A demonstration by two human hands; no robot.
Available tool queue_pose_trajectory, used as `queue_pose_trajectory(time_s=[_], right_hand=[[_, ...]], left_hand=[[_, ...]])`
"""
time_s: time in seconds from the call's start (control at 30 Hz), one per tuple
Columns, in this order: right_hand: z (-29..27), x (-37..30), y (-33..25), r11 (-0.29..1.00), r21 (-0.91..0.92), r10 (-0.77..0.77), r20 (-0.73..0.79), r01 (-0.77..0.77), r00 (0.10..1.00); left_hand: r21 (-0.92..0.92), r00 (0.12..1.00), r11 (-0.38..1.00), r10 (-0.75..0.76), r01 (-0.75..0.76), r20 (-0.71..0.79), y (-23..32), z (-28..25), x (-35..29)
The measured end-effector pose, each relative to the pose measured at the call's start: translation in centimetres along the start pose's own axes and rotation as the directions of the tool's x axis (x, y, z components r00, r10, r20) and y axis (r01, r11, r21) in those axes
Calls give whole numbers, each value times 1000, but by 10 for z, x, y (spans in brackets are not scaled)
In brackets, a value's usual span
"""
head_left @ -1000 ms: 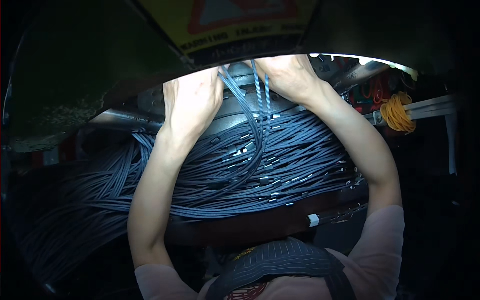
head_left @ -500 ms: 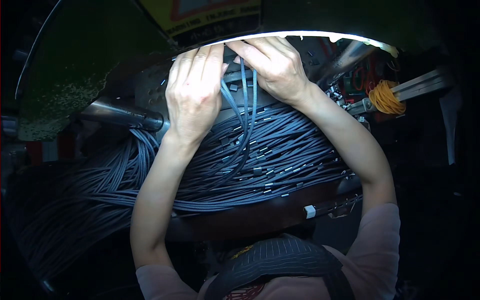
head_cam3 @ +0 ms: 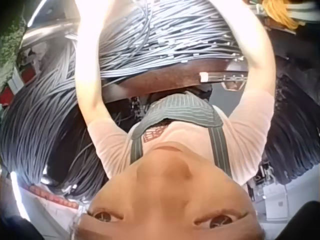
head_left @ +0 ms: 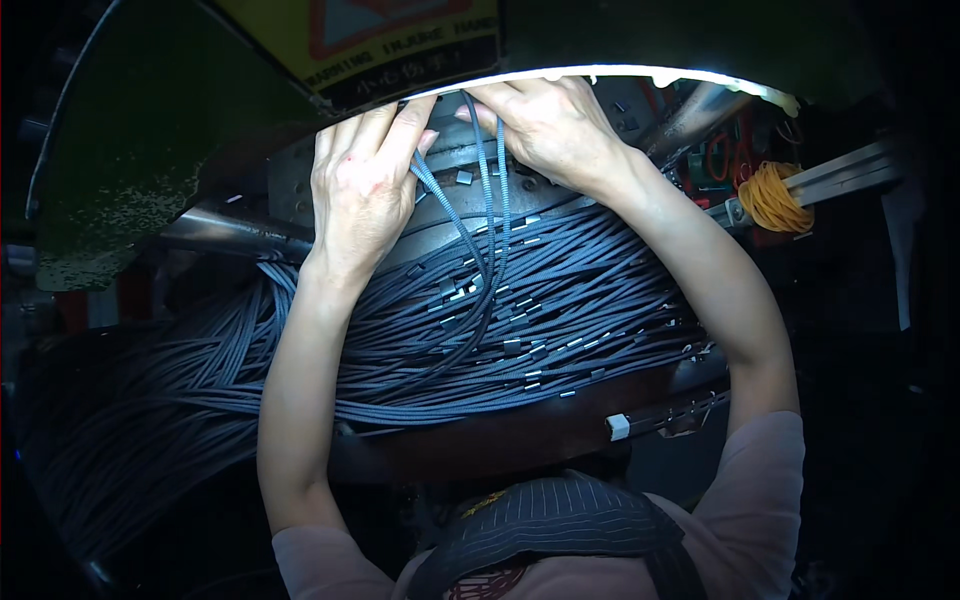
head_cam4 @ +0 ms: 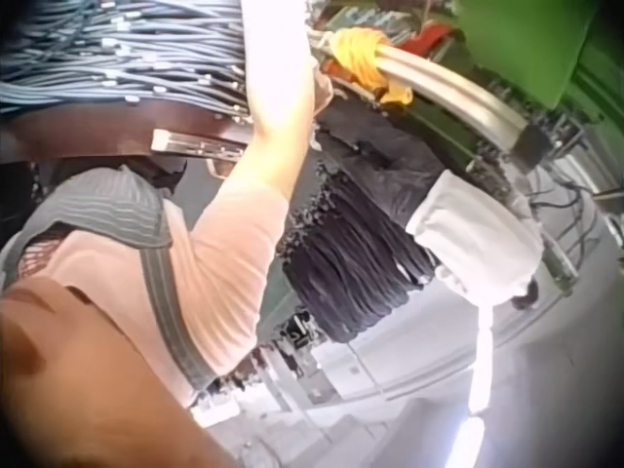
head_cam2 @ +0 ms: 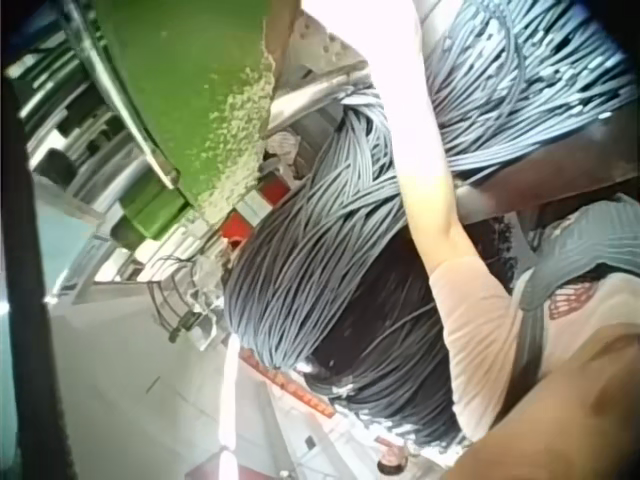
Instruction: The person fits cables into a fixture bar, loads them into a molding machine to mold the ends, and attaches connector shells onto the cables by hand.
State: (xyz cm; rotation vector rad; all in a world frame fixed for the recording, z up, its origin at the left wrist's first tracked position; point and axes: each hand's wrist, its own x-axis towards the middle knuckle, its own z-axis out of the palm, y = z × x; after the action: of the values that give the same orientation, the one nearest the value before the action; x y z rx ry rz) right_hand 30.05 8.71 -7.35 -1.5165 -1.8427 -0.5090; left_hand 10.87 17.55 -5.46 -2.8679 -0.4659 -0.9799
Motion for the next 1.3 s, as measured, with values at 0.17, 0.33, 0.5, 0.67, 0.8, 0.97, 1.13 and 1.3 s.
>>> queue_pose_trajectory(time_s=[0.17,0.33,0.5,0.67,0.8,0.97,1.13,1.3], right_hand=[[-9,2,-4,1000,-17,9,86,-8,996],[-87,-44,-35,998,38,-45,67,43,997],[-213,-230,-69,782,-39,617,-103,-623,781],[-197,-414,-109,253,125,942,193,-959,274],[-122,-426,-146,52,200,980,179,-978,89],[-131,-416,-146,161,146,950,245,-976,194],[-122,-447,-144,152,169,973,150,-974,178],[-142,-410,-136,312,-125,946,129,-942,296]], left_hand=[[-15,987,998,-64,67,148,-14,-10,2],[62,997,997,-43,39,58,17,-65,-40],[-657,766,438,-129,613,629,110,-174,-171],[-246,-115,-636,-470,731,875,156,-107,-353],[-480,-167,-739,-610,472,774,148,-60,-364],[-507,-204,-733,-639,453,742,155,-65,-363],[-485,-245,-771,-607,413,756,150,-58,-369],[-471,-229,-745,-620,473,751,150,-60,-385]])
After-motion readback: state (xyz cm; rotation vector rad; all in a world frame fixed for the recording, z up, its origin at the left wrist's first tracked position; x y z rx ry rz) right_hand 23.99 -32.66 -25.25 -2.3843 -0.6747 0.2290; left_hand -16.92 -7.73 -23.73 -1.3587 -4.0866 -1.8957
